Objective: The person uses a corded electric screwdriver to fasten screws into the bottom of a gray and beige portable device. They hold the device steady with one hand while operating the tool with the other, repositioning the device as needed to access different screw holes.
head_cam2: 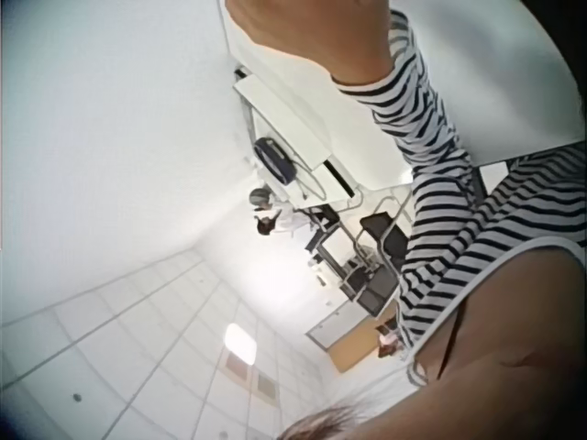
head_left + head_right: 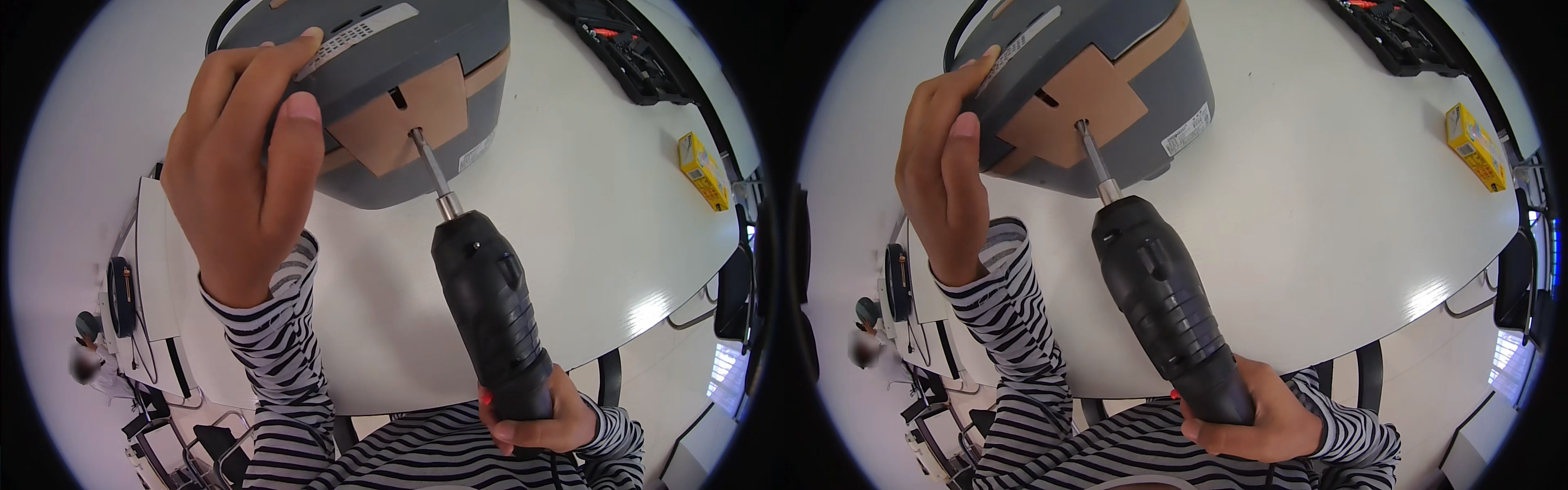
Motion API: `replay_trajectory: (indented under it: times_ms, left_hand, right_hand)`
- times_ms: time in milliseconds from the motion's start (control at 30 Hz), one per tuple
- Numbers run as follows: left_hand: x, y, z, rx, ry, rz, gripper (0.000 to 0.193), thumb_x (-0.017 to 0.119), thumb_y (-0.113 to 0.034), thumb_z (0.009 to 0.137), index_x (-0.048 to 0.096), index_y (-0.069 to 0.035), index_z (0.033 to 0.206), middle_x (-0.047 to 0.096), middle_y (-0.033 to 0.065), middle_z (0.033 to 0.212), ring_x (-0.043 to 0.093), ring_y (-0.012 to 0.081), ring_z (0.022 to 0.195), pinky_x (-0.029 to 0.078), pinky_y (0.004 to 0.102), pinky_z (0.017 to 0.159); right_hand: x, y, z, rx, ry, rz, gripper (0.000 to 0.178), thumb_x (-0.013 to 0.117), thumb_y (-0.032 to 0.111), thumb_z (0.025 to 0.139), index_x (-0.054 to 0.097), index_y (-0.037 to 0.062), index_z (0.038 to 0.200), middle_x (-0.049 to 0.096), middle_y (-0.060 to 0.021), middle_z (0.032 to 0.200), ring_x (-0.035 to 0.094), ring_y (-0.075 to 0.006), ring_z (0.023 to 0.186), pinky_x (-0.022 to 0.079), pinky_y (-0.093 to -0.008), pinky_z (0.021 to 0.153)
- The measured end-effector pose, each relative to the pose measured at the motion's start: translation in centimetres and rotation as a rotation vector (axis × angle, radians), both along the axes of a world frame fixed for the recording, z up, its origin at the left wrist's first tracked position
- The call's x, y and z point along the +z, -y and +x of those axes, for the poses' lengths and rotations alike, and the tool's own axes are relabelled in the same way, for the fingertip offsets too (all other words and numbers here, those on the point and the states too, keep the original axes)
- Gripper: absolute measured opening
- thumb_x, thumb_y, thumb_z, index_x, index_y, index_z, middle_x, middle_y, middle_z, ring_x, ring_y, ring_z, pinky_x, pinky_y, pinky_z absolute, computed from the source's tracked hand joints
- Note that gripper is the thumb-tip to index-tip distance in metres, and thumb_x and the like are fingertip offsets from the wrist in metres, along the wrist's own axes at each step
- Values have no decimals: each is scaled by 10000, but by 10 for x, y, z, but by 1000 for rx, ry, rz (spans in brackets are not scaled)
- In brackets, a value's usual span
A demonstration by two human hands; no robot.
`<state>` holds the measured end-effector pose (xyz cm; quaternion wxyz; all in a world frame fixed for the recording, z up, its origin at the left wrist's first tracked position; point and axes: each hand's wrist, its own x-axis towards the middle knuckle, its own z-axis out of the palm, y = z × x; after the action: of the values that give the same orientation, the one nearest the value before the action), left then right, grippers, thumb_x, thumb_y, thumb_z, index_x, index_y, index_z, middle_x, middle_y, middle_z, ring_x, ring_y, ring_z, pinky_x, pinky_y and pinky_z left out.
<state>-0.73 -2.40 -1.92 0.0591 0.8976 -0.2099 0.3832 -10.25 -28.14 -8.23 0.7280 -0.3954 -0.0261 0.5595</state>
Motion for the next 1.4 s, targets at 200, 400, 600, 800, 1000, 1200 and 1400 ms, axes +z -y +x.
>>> replay_trajectory:
  times_ms: [200,400,600,800,1000,1200,1400]
  left_hand:
    - [3,0,-2,28,-12,-17,319,356,-185,804,595,-41,958,574,96,901,540,177,791,406,262,690]
    - [2,0,-1,25,-16,-13,326,357,-196,806,598,-38,960,574,99,902,539,175,813,399,263,708]
    - [3,1,-2,25,-32,-16,326,357,-190,807,598,-35,963,574,99,903,536,173,821,394,263,717]
    - [3,-1,-4,34,-36,-14,326,357,-193,810,595,-32,963,572,97,902,534,170,816,391,262,713]
    - [3,1,-3,42,-33,-25,330,358,-199,806,595,-32,965,574,96,894,535,167,802,391,259,706]
    - [3,2,-3,39,-36,-37,330,357,-190,799,599,-31,957,578,98,898,540,168,808,393,254,715]
    - [2,2,-2,31,-34,-32,326,357,-180,797,599,-30,955,578,97,901,537,169,816,391,256,722]
  right_hand:
    - [-1,0,-4,-5,29,43,358,602,20,672,428,-16,982,546,-49,750,543,-106,685,436,-236,622]
    - [-2,-1,-1,-30,19,45,353,606,22,669,427,-20,970,543,-52,742,540,-105,670,437,-239,614]
    - [-4,-1,-2,-35,31,59,349,609,25,665,429,-21,961,543,-53,739,540,-105,662,439,-240,603]
    - [-4,-2,-2,-20,37,58,354,607,22,661,425,-22,961,543,-58,741,547,-112,668,446,-245,610]
    - [-4,-2,-3,-34,12,64,374,608,20,655,421,-25,976,540,-62,755,552,-116,681,449,-249,615]
    - [-4,-1,-2,-25,-3,57,388,607,22,656,418,-24,991,537,-62,757,551,-116,680,448,-251,621]
    - [-2,0,-1,-28,1,40,387,610,28,656,420,-21,989,536,-61,755,547,-113,675,443,-248,618]
